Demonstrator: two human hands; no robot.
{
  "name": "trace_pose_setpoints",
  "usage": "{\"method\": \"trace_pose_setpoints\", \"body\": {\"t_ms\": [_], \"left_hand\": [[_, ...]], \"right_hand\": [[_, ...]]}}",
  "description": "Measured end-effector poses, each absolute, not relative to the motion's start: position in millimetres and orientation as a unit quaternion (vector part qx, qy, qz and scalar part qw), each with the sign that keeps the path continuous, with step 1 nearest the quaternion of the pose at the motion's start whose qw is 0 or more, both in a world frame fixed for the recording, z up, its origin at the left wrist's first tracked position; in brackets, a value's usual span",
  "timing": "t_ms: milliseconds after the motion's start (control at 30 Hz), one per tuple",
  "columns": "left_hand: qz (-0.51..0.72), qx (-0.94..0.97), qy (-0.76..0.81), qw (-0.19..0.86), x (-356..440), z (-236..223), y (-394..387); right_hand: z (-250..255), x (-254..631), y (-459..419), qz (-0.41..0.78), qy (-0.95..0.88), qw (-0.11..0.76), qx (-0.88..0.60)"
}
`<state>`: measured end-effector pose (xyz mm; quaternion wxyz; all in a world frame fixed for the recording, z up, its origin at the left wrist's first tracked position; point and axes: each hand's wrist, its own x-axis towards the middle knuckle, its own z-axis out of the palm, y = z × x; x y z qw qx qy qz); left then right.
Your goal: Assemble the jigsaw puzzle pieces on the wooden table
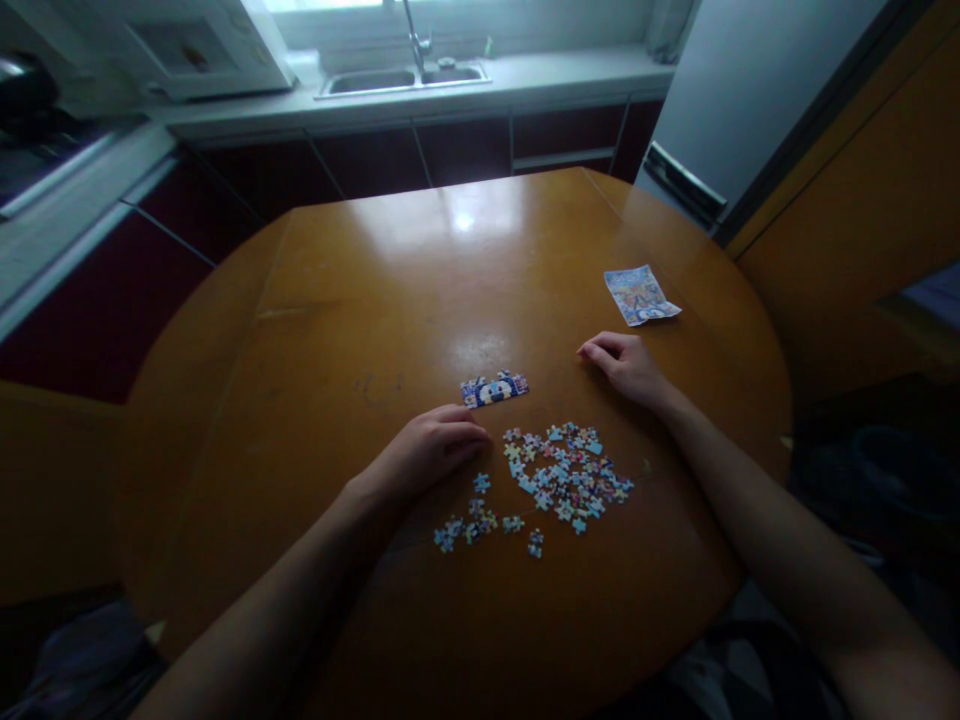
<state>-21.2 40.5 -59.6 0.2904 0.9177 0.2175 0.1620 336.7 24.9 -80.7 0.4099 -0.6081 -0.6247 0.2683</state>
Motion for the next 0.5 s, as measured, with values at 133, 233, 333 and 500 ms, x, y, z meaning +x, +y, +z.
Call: {"method": "trace_pose_setpoints", "body": {"t_ms": [133,233,333,500], "left_hand": [[0.155,0.918,0.223,0.289,-21.3,-59.9,40.3],[0.155,0.918,0.223,0.289,-21.0,-58.7,39.9],[0.158,0.918,0.224,0.286,-20.4,-57.0,39.5],[0.162,0.919,0.219,0.284,-20.2,-58.1,39.4]], "right_hand": [[-82.2,337.5,25.9,0.265,-0.627,0.411,-0.607],[-82.5,337.8,26.2,0.263,-0.628,0.411,-0.606],[-82.0,337.7,25.4,0.263,-0.628,0.408,-0.608],[-82.6,337.7,26.6,0.271,-0.621,0.413,-0.608]]}}
